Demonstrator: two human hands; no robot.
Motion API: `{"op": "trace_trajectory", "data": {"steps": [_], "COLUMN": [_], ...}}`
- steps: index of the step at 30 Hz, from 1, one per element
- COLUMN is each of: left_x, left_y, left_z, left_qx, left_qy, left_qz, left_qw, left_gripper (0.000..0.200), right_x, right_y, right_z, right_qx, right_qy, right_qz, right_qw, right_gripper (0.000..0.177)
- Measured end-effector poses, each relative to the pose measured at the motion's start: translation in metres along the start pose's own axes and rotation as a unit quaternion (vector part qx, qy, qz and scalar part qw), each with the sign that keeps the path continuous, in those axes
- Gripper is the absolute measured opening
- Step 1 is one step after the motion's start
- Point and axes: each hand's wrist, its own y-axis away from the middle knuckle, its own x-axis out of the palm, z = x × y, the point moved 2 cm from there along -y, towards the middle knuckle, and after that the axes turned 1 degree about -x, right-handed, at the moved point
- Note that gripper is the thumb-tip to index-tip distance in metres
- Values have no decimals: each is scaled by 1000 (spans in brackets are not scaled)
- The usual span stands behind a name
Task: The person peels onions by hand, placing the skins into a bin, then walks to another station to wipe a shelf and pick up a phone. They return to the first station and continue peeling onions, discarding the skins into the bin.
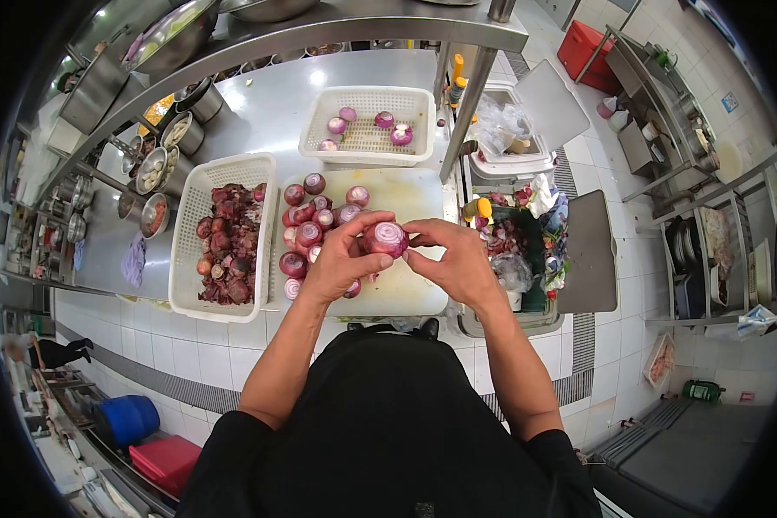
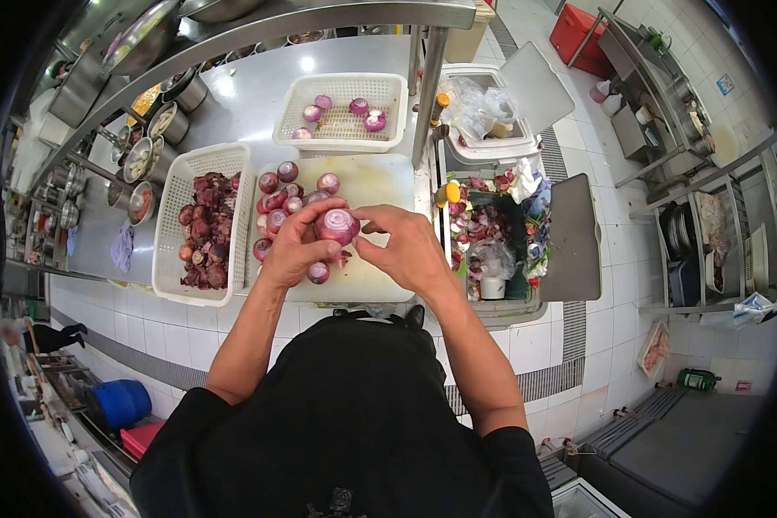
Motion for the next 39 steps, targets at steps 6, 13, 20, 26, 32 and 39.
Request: {"op": "trace_trajectory", "data": {"steps": [6, 13, 20, 26, 32, 39], "left_x": [3, 7, 12, 19, 13, 16], "left_y": [0, 0, 2, 1, -4, -6], "left_z": [-1, -2, -3, -7, 11, 16], "left_qx": [22, 26, 21, 49, -18, -33], "left_qy": [-35, -40, -26, -49, 223, 104], "left_qz": [2, -14, -13, -3, 36, -62], "left_qw": [999, 999, 999, 998, 974, 992], "left_gripper": [61, 63, 63, 61, 51, 48], "right_x": [6, 11, 11, 11, 8, 12], "right_y": [2, 5, 6, 4, 2, 0], "right_z": [0, 0, -3, -5, -4, -25], "right_qx": [28, 25, 2, 8, 35, 14], "right_qy": [-57, -25, -35, -27, -33, -3], "right_qz": [-17, -57, -69, -109, -119, -148], "right_qw": [998, 998, 997, 994, 992, 989], "right_gripper": [40, 40, 35, 28, 23, 17]}}
